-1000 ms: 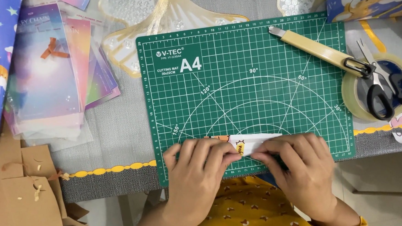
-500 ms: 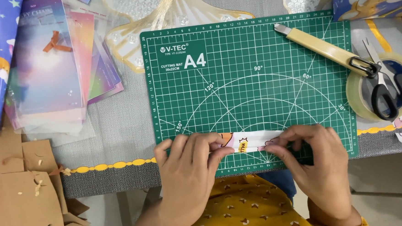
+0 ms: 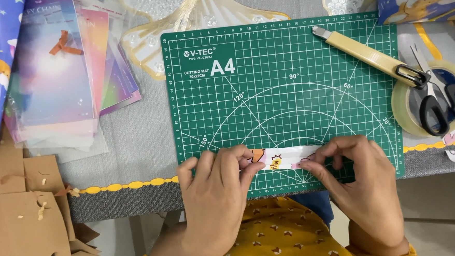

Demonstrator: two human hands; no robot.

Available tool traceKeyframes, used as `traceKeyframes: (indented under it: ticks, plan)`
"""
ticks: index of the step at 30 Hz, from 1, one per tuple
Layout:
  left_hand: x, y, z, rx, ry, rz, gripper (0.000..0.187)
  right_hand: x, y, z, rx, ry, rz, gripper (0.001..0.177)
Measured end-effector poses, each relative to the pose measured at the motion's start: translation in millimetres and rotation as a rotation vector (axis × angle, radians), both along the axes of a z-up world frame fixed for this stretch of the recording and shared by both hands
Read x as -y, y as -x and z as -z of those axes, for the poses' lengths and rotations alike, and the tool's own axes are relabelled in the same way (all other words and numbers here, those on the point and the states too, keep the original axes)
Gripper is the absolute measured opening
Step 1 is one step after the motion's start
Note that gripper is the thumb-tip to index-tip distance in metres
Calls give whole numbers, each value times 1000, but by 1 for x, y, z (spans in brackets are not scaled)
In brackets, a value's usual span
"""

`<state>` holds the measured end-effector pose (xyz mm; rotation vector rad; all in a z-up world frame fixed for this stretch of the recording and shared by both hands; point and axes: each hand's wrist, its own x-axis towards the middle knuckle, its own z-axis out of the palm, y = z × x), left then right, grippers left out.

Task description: Folding and creasing small decorative paper strips on a cutting mat to create paper decorations.

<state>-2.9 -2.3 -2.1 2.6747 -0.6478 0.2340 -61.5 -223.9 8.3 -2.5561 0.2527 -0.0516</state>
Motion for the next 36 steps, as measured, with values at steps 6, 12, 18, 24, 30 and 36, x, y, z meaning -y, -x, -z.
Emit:
traceKeyframes:
  ticks: [6, 12, 18, 24, 30, 36]
  plan:
    - [-1, 0, -1, 29, -44, 13, 33, 3, -1, 1, 23, 18, -51, 32]
    - [-1, -3, -3, 84, -93, 54, 25, 7, -1, 3, 63, 77, -161, 24]
    - [-6, -15, -11, 263, -48, 346, 25, 10, -4, 2, 153, 154, -367, 28]
    - [-18, -6, 0, 306, -93, 405, 19, 16, 1, 5, 133, 217, -371, 35]
    - [-15, -7, -3, 312, -44, 438, 15, 17, 13, 7, 189, 249, -295, 35]
    - [-18, -6, 2, 314, -48, 468, 18, 27, 26, 4, 192, 314, -239, 40]
